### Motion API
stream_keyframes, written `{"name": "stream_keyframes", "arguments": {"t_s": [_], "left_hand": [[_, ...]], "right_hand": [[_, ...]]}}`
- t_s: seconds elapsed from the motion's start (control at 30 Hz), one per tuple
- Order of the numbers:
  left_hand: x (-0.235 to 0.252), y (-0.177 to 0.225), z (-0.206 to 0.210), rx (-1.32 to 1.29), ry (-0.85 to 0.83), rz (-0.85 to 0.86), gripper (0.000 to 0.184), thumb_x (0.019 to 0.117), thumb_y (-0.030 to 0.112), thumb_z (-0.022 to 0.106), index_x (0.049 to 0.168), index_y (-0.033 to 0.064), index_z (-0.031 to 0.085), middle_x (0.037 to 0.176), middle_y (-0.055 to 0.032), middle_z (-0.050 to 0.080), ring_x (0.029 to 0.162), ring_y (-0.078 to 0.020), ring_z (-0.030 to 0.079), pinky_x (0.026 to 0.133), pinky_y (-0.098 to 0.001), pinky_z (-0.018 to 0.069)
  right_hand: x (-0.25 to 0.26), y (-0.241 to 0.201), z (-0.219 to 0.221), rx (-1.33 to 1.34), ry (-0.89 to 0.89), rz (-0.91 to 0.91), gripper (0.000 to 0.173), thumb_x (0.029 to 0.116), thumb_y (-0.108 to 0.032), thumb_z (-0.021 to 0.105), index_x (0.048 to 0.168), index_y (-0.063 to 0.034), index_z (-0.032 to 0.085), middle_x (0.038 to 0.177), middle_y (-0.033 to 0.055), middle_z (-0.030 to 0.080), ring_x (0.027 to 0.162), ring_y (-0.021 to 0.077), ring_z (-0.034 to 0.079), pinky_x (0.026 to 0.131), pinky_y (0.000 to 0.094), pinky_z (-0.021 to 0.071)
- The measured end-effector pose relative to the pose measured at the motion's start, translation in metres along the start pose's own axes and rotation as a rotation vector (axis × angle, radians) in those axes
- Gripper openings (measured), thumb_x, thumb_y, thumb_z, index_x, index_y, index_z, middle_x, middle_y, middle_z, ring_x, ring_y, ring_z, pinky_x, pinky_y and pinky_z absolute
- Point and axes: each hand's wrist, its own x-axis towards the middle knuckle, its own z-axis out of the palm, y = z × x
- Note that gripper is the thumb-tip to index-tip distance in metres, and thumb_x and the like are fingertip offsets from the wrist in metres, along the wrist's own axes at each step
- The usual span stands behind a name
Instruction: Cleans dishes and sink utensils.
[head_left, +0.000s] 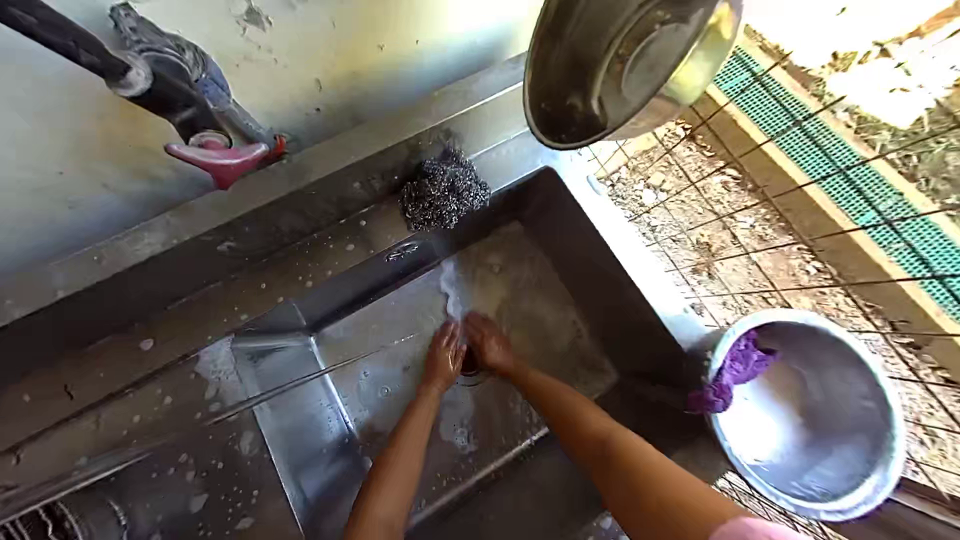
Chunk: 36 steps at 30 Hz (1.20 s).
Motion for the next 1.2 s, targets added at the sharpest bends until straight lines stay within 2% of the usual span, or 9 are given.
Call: {"name": "stream_keyframes", "arguments": {"t_s": [0.13,0.27,0.53,0.63,0.77,0.83,1.07,1.13,1.2], "left_hand": [[-0.103,-0.018,-0.013,0.233,0.261,-0.256,0.065,0.1013,0.040,0.051,0.149,-0.0041,0.047,0.156,-0.0385,0.031,0.146,-0.0590,0.026,0.116,-0.0765,0.0139],[-0.125,-0.041,-0.025,0.412,0.296,-0.618,0.079,0.1017,0.042,0.051,0.156,-0.0106,0.028,0.159,-0.0418,0.017,0.148,-0.0607,0.017,0.117,-0.0742,0.0105],[-0.026,0.024,0.039,0.156,0.124,-0.184,0.062,0.1039,0.029,0.049,0.150,-0.0117,0.040,0.157,-0.0296,0.038,0.149,-0.0458,0.033,0.123,-0.0627,0.0189],[-0.044,0.064,0.051,-0.052,-0.021,-0.078,0.059,0.0939,0.016,0.064,0.143,-0.0135,0.049,0.153,-0.0329,0.042,0.147,-0.0482,0.035,0.122,-0.0651,0.0193],[-0.073,0.134,0.078,-0.027,-0.470,0.433,0.044,0.0989,0.020,0.063,0.143,0.0167,0.062,0.153,-0.0098,0.052,0.148,-0.0318,0.040,0.122,-0.0646,0.0212],[-0.053,0.165,0.080,-0.164,-0.562,0.456,0.041,0.1002,0.007,0.057,0.140,0.0075,0.062,0.151,-0.0134,0.054,0.148,-0.0335,0.039,0.123,-0.0643,0.0136],[-0.006,0.225,0.018,-0.779,-0.638,-0.496,0.047,0.1049,0.005,0.051,0.147,-0.0118,0.039,0.146,-0.0272,0.051,0.135,-0.0274,0.051,0.115,-0.0373,0.0391],[-0.001,0.230,0.009,-1.254,-0.388,-0.784,0.044,0.1113,0.007,0.029,0.152,-0.0086,0.029,0.147,-0.0243,0.049,0.127,-0.0209,0.056,0.104,-0.0302,0.0481],[0.009,0.211,0.021,-1.624,-0.149,-0.943,0.058,0.1133,0.038,0.015,0.158,0.0016,0.023,0.151,-0.0242,0.046,0.128,-0.0312,0.057,0.101,-0.0459,0.0528]], "right_hand": [[-0.061,0.010,-0.025,-0.123,0.223,0.203,0.053,0.1040,-0.034,0.052,0.147,-0.0043,0.055,0.159,0.0230,0.042,0.151,0.0414,0.034,0.123,0.0684,0.0169],[-0.077,0.069,-0.061,-0.276,0.437,0.539,0.067,0.1062,-0.043,0.044,0.155,0.0027,0.039,0.165,0.0279,0.027,0.154,0.0438,0.027,0.126,0.0575,0.0206],[-0.034,0.001,0.023,0.007,0.266,0.303,0.052,0.1063,-0.023,0.045,0.146,0.0100,0.049,0.159,0.0305,0.036,0.152,0.0433,0.031,0.127,0.0517,0.0219],[-0.017,-0.001,-0.009,0.032,0.253,0.171,0.047,0.1061,-0.023,0.046,0.144,0.0024,0.056,0.158,0.0263,0.041,0.150,0.0416,0.035,0.126,0.0529,0.0247],[0.023,0.067,-0.081,-0.321,0.342,0.205,0.056,0.1070,-0.035,0.046,0.152,-0.0021,0.047,0.164,0.0225,0.034,0.154,0.0405,0.027,0.125,0.0625,0.0164],[0.037,0.095,-0.098,-0.408,0.363,0.174,0.063,0.1062,-0.039,0.046,0.154,0.0014,0.042,0.164,0.0242,0.031,0.155,0.0394,0.025,0.127,0.0569,0.0185],[0.000,0.078,-0.049,-0.247,0.279,0.351,0.057,0.1068,-0.019,0.040,0.156,0.0079,0.033,0.166,0.0247,0.026,0.157,0.0379,0.021,0.129,0.0518,0.0168],[-0.020,0.047,-0.023,-0.131,0.244,0.406,0.056,0.1050,-0.014,0.043,0.155,0.0095,0.034,0.165,0.0269,0.028,0.156,0.0396,0.022,0.129,0.0520,0.0172],[-0.029,0.013,-0.014,-0.021,0.152,0.350,0.053,0.1053,-0.017,0.046,0.151,0.0092,0.042,0.163,0.0262,0.033,0.155,0.0384,0.026,0.128,0.0507,0.0175]]}}
